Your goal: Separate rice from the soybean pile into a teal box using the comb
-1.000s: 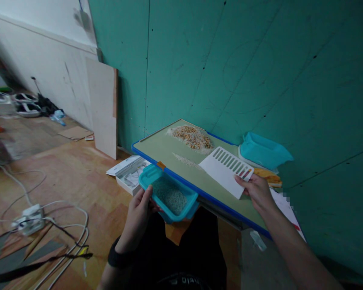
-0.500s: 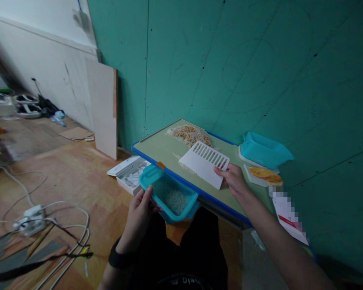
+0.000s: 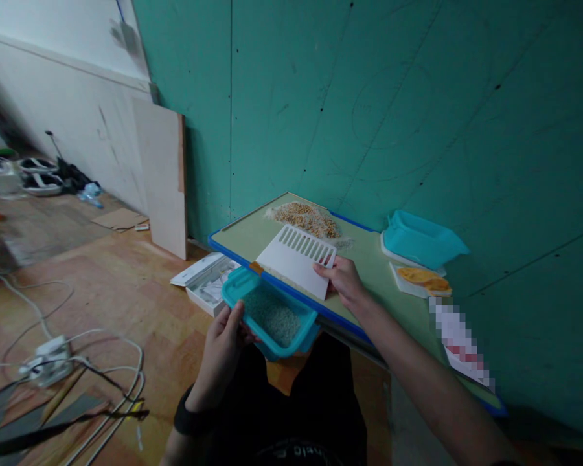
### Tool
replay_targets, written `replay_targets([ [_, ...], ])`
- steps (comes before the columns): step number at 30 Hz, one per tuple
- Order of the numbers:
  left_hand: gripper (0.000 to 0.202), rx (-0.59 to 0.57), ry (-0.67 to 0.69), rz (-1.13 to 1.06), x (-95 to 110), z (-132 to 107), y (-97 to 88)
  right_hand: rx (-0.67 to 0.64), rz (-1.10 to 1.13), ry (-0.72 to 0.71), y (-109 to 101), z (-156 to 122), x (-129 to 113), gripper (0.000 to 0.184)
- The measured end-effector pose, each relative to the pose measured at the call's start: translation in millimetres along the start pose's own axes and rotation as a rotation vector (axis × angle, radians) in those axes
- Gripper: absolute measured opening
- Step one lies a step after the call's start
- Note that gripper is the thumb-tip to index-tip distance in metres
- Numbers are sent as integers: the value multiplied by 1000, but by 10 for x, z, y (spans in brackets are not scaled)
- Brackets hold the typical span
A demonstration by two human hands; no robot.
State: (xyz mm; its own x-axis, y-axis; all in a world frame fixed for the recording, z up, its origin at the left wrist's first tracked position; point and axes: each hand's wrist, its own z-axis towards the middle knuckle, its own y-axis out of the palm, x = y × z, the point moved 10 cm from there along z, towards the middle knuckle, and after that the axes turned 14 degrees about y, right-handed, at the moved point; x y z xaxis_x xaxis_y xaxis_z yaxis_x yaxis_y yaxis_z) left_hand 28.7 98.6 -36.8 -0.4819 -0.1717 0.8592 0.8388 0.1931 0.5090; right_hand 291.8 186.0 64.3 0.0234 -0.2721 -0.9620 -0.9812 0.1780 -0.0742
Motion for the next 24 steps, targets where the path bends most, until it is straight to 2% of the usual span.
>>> replay_targets([
  [8,45,26,-4,-2,21,8,6,-12,-9,3,77,-41,55,36],
  [13,41,-3,0,10,1,19,-1,-14,4,18,72,-67,34,37],
  [18,42,26,4,19,8,18,-29,-39,17,48,113,-97,47,39],
  [24,42,9,-4,9,16,10,-3,-86,39,28,204,-194,14,41],
])
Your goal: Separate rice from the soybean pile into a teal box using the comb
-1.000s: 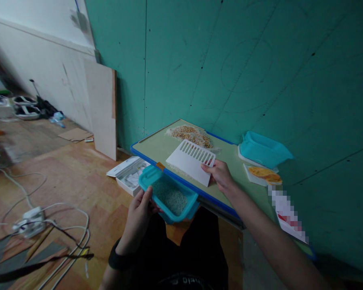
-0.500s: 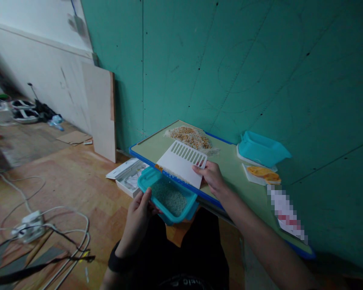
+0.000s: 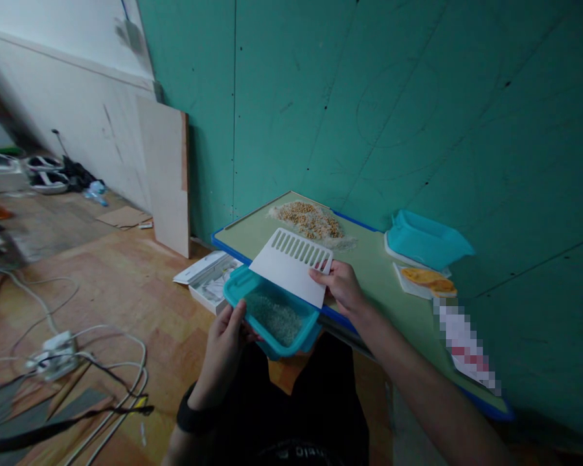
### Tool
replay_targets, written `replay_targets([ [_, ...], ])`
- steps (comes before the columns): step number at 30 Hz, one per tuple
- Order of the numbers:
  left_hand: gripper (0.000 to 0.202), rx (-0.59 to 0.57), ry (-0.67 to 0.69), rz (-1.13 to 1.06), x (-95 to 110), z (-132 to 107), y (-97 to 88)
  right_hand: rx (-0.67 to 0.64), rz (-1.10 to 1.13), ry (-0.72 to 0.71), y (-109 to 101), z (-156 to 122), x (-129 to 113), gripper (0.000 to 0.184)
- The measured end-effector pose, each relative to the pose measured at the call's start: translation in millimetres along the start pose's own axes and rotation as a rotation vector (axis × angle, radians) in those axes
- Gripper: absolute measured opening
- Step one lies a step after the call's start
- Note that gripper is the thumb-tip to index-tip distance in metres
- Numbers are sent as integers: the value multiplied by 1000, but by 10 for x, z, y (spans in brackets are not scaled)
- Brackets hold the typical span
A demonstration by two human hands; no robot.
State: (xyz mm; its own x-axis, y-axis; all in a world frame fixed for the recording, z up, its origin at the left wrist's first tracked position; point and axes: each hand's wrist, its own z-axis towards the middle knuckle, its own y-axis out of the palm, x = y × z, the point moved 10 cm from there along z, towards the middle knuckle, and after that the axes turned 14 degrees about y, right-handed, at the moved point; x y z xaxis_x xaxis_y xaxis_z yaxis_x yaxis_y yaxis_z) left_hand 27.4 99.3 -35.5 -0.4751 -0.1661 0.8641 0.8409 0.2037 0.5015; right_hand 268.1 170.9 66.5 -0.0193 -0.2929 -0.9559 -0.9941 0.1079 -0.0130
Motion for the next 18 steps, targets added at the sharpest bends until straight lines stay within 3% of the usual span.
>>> replay_targets([
  [7,40,-25,18,-6,-17,-8,-3,99,6,-78,-179,-20,-142,41],
  [13,41,-32,18,-4,-17,-6,15,68,-10,-62,-194,-39,-135,44],
  [18,41,-6,7,-24,-55,0,-33,213,48,-52,-661,33,-339,52],
])
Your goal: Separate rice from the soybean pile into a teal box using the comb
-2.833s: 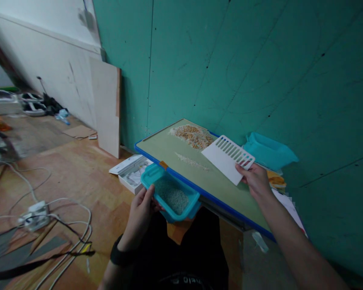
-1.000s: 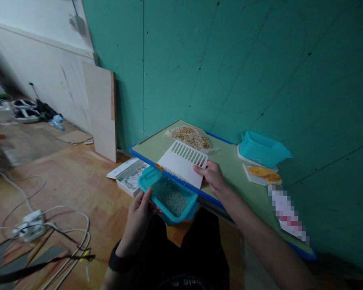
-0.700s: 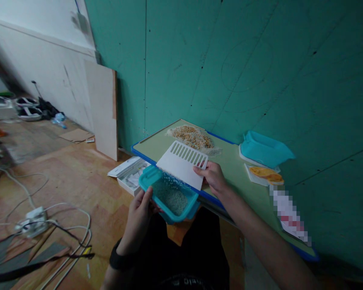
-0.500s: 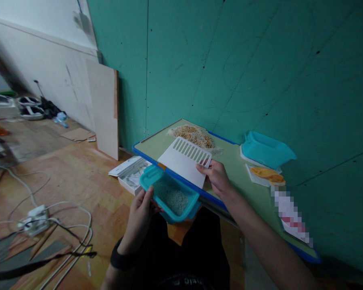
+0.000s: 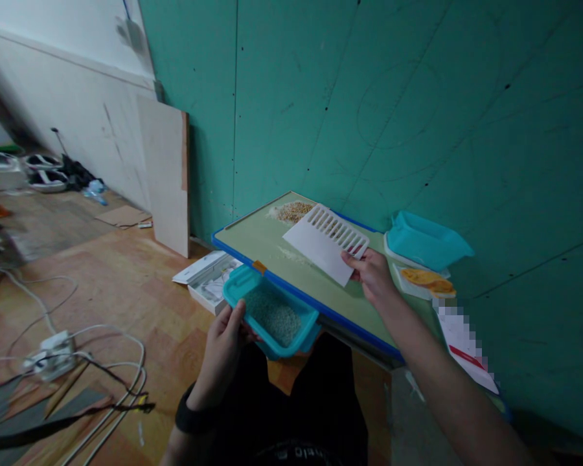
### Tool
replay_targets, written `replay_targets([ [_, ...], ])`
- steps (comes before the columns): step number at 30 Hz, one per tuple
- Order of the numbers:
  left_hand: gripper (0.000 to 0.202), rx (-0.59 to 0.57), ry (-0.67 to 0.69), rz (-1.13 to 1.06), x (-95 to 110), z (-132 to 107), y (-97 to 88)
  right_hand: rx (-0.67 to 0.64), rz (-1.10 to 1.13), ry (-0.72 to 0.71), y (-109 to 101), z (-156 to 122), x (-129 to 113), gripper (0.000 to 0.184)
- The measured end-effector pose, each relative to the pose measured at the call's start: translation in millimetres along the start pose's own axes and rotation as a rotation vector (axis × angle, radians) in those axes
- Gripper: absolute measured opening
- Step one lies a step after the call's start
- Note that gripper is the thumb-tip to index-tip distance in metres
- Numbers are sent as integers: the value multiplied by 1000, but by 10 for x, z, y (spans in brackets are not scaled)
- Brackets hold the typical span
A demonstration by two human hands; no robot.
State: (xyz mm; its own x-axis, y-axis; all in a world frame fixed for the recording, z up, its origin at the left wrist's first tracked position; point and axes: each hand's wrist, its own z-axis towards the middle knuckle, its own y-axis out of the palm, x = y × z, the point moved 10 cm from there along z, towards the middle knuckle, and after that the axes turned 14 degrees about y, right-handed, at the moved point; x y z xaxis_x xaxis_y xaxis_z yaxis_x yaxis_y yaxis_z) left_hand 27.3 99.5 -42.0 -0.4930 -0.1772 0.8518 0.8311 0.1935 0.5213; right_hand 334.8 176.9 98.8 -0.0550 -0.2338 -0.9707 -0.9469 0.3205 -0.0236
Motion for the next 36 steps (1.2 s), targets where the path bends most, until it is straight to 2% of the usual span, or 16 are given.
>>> replay_targets([
  [3,41,-9,1,-5,-6,-7,8,124,15,7,-381,131,-22,53],
  [7,44,3,-11,-2,1,-8,8,208,-36,26,-792,157,136,47],
  [9,46,16,-23,7,5,-6,3,218,-63,31,-912,97,220,44],
  [11,47,18,-21,14,26,-5,15,204,-74,40,-944,14,281,43],
  [14,47,16,-11,20,61,-13,46,163,-66,63,-857,-94,327,44],
  [18,48,34,-13,35,57,-23,50,125,-64,38,-641,-125,304,47],
  [26,45,49,50,83,78,39,11,93,-81,-7,-176,73,269,40],
  [31,45,36,76,103,151,121,27,38,-100,34,175,255,248,38],
  [36,47,64,72,101,162,213,-48,-21,-104,63,404,321,275,36],
])
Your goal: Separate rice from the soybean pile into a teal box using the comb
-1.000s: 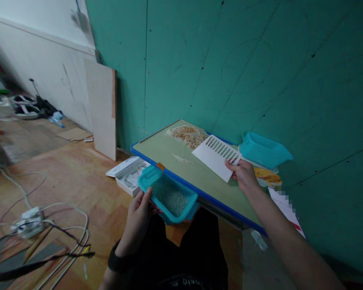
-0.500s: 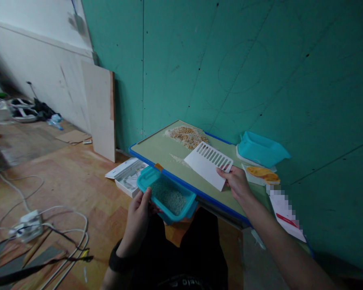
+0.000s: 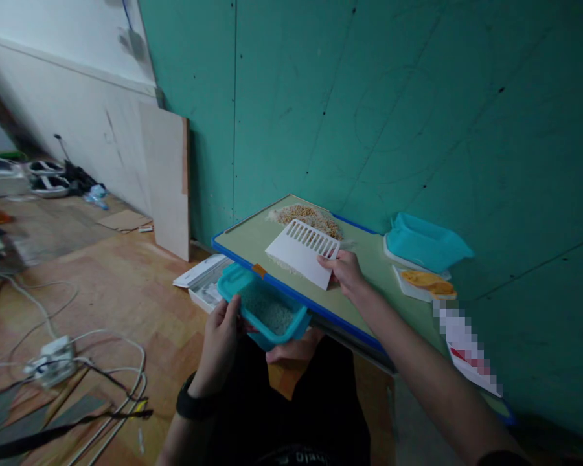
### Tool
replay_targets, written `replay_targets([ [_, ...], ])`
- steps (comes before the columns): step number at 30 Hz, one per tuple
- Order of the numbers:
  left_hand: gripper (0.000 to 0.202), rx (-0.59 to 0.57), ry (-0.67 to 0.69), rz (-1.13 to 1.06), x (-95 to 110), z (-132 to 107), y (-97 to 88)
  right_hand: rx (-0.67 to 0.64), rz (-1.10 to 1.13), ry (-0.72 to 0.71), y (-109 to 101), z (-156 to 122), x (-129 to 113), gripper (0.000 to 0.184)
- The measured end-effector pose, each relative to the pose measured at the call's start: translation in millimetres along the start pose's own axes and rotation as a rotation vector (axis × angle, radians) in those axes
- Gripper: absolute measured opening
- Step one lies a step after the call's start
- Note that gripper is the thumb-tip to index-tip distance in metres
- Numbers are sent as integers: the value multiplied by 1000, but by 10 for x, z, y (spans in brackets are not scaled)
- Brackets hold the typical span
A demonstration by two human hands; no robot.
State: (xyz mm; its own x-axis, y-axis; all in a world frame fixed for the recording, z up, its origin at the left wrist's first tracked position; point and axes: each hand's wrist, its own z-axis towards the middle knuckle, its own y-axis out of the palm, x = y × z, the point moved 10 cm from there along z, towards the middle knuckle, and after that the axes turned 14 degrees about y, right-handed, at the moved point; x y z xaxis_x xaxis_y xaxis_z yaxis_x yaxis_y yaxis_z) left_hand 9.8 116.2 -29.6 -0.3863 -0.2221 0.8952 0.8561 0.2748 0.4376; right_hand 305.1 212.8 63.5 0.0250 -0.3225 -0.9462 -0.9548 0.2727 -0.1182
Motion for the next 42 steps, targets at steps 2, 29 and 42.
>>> replay_targets([
  [2,47,-6,-15,1,-18,10,-8,-32,5,-2,72,-33,18,36],
  [29,46,-39,-47,-45,-59,7,4,-151,47,-45,366,-291,27,44],
  [42,48,-9,-65,-50,-25,-5,28,79,15,-163,-283,289,-340,42],
])
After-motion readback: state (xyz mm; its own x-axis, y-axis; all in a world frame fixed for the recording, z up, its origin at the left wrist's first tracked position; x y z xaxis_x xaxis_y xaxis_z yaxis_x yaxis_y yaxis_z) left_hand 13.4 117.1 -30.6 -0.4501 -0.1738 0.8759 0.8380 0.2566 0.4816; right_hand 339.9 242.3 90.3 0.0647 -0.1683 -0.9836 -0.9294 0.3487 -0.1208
